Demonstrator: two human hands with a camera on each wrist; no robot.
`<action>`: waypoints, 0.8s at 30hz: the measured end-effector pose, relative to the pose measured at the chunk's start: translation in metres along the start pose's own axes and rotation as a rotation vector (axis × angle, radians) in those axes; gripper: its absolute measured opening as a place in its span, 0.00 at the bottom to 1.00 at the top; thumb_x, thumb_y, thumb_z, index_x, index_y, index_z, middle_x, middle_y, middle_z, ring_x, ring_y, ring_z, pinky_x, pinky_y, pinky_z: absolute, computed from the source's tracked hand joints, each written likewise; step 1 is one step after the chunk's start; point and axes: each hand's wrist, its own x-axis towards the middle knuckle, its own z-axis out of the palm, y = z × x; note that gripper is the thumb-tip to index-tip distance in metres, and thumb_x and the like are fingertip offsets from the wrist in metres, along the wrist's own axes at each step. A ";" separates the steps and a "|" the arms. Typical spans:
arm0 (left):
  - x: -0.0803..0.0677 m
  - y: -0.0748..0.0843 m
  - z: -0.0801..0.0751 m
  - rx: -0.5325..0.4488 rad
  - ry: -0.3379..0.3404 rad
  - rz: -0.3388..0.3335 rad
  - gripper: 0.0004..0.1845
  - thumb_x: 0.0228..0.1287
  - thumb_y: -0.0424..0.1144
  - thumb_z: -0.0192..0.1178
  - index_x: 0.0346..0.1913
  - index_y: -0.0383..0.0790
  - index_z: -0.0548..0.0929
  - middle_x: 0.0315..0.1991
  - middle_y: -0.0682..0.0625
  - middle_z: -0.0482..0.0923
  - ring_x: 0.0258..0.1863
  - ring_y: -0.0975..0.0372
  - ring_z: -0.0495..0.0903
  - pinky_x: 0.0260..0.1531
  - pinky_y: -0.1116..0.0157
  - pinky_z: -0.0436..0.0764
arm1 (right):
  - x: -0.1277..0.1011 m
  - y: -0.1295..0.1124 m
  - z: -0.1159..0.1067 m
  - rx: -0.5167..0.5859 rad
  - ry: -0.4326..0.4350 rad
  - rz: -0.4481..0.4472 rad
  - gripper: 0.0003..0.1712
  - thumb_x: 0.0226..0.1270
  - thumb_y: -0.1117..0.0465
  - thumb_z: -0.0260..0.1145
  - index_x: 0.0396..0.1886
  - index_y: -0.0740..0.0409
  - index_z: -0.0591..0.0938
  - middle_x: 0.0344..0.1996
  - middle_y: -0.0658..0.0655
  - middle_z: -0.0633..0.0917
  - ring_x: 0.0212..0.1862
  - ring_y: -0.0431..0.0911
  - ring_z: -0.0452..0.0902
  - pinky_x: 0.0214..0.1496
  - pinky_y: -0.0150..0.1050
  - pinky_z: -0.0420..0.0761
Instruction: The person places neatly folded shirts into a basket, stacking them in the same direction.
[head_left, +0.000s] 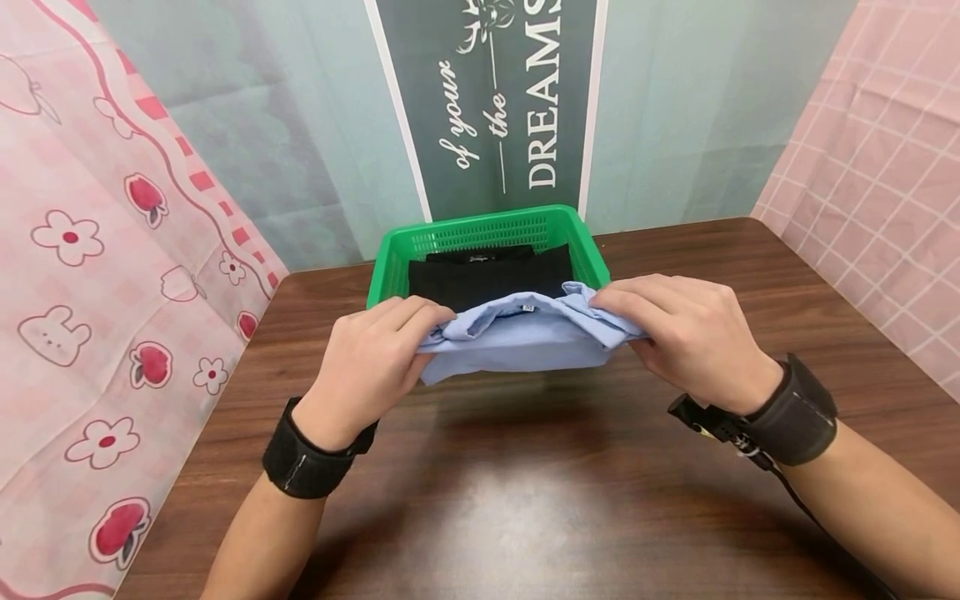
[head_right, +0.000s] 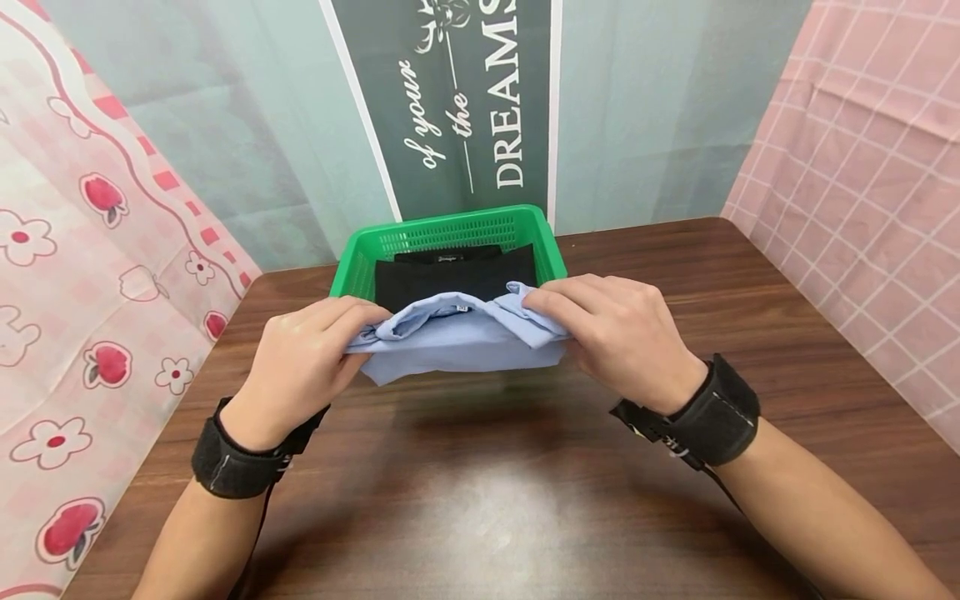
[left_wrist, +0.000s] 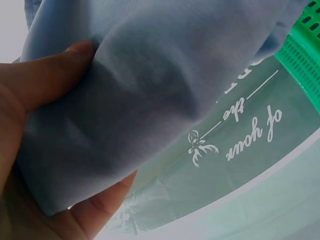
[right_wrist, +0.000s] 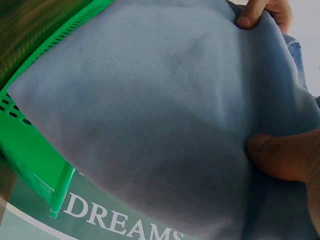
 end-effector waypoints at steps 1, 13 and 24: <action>0.000 0.000 0.000 -0.001 0.002 0.001 0.12 0.66 0.32 0.72 0.50 0.41 0.86 0.43 0.51 0.89 0.38 0.57 0.89 0.30 0.61 0.86 | 0.000 0.000 0.000 0.001 0.006 0.000 0.26 0.55 0.75 0.70 0.55 0.56 0.88 0.47 0.56 0.91 0.40 0.54 0.90 0.34 0.50 0.86; 0.001 0.000 0.000 0.006 0.066 0.018 0.12 0.65 0.31 0.72 0.50 0.39 0.87 0.43 0.49 0.89 0.39 0.56 0.89 0.34 0.59 0.88 | 0.001 -0.002 0.000 0.047 0.115 0.006 0.24 0.56 0.78 0.65 0.52 0.58 0.89 0.45 0.56 0.91 0.42 0.57 0.88 0.42 0.53 0.83; 0.001 0.000 -0.001 -0.004 0.100 0.034 0.14 0.66 0.25 0.66 0.52 0.40 0.87 0.46 0.48 0.89 0.42 0.55 0.88 0.35 0.57 0.88 | 0.006 -0.002 0.003 0.087 0.194 -0.006 0.21 0.58 0.78 0.61 0.47 0.61 0.89 0.44 0.58 0.91 0.43 0.58 0.87 0.43 0.52 0.81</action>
